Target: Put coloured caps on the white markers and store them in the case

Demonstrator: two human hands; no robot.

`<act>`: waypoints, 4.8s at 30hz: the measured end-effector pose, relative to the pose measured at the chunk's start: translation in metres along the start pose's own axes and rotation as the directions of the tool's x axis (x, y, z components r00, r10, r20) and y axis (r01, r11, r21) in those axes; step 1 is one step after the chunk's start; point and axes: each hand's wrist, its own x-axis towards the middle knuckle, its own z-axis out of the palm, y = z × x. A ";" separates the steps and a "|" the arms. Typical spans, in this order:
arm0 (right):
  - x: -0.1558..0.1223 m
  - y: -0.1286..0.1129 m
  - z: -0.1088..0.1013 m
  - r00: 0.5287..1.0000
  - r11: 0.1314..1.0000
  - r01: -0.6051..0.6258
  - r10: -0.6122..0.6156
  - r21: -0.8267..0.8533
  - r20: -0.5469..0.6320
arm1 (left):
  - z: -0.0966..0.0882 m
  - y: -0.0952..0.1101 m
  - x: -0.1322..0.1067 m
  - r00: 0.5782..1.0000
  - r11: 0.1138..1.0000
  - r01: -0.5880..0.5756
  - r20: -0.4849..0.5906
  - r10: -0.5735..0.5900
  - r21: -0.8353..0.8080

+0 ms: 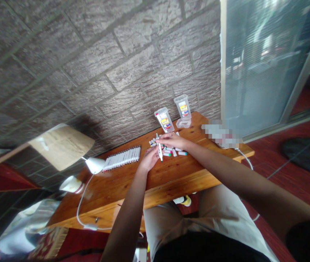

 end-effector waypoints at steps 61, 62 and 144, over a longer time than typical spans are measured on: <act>0.014 0.026 -0.010 0.972 0.877 -0.211 0.142 0.432 0.186 | 0.000 0.000 -0.003 0.999 1.000 -0.008 0.050 0.010 -0.028; 0.015 0.028 -0.010 0.973 0.876 -0.214 0.150 0.432 0.176 | -0.001 0.000 -0.002 0.999 1.000 -0.009 0.054 0.010 -0.023; 0.008 0.024 -0.011 0.941 0.910 -0.176 0.044 0.376 0.334 | -0.006 -0.004 -0.001 0.986 0.997 -0.067 0.153 0.061 0.033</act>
